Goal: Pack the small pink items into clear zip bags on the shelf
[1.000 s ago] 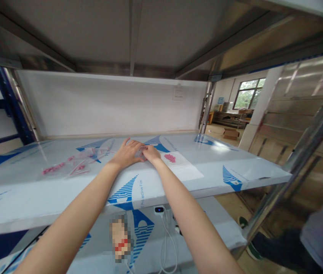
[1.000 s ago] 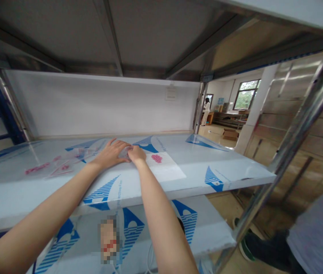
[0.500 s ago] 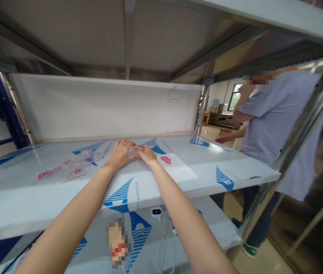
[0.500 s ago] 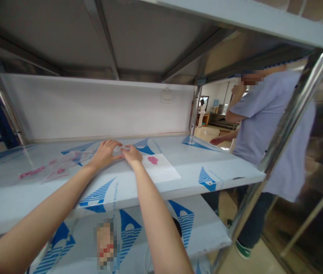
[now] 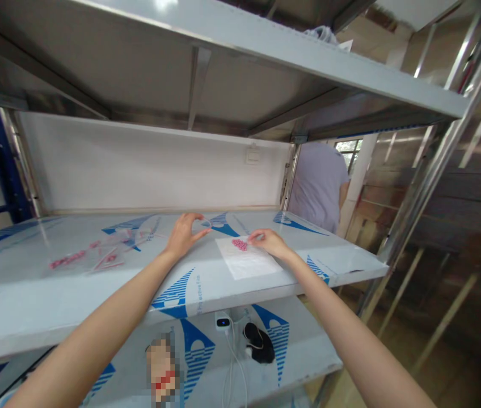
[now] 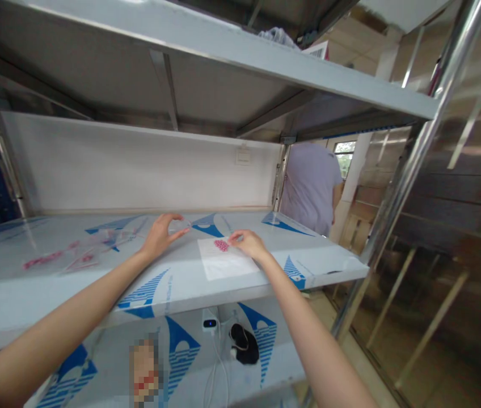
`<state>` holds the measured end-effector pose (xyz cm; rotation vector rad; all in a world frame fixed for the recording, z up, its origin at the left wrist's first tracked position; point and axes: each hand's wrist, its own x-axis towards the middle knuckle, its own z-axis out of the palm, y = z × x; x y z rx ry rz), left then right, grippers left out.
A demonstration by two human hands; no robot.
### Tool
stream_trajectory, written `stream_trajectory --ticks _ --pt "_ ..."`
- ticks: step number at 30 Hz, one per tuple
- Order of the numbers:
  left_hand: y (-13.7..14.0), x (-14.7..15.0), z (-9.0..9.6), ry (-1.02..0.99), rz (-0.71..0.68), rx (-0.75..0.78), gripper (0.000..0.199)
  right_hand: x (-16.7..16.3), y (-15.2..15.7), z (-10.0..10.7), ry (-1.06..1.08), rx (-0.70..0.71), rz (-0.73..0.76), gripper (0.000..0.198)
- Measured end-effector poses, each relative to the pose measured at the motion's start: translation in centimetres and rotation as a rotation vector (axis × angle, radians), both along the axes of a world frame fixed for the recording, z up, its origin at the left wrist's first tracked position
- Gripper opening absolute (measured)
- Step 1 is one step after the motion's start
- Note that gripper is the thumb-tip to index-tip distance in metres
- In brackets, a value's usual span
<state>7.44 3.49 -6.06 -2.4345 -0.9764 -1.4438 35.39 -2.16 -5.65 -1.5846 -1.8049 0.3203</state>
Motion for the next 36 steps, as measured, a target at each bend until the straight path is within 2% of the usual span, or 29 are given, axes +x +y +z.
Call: stream_trajectory --ticks 4,9,16,19,22,26,29,31,36 --pt "-0.1 0.0 -0.1 -0.022 -0.02 -0.04 0.041 0.0 -1.1 -1.1 -0.035 0.011 -0.037 0.019" --pt "-0.2 -0.1 0.0 -0.037 -0.004 -0.086 0.041 -1.8 -1.1 -1.2 -0.147 0.024 -0.132 0.017" --pt "-0.1 0.0 0.0 -0.039 -0.029 -0.088 0.041 -1.7 -1.2 -1.6 -0.23 0.066 -0.191 0.012" --pt "0.0 0.1 -0.1 -0.031 -0.04 -0.091 0.041 -1.8 -1.2 -1.3 -0.181 0.101 -0.227 0.013" --pt "0.0 0.2 -0.1 -0.028 -0.051 -0.106 0.042 -2.7 -0.7 -0.1 0.001 0.197 -0.269 0.02" --pt "-0.1 0.6 -0.1 -0.037 -0.084 -0.129 0.043 -5.8 0.4 2.2 0.219 0.302 -0.112 0.023" --pt "-0.3 0.9 0.1 -0.038 -0.114 -0.145 0.042 -8.7 0.8 3.3 0.143 0.323 -0.004 0.015" --pt "-0.4 1.0 0.1 -0.045 -0.129 -0.146 0.041 -10.1 1.0 3.5 0.063 0.34 0.012 0.011" --pt "-0.5 1.1 0.2 -0.072 -0.144 -0.133 0.041 -11.1 1.3 3.0 0.03 0.291 0.019 0.014"
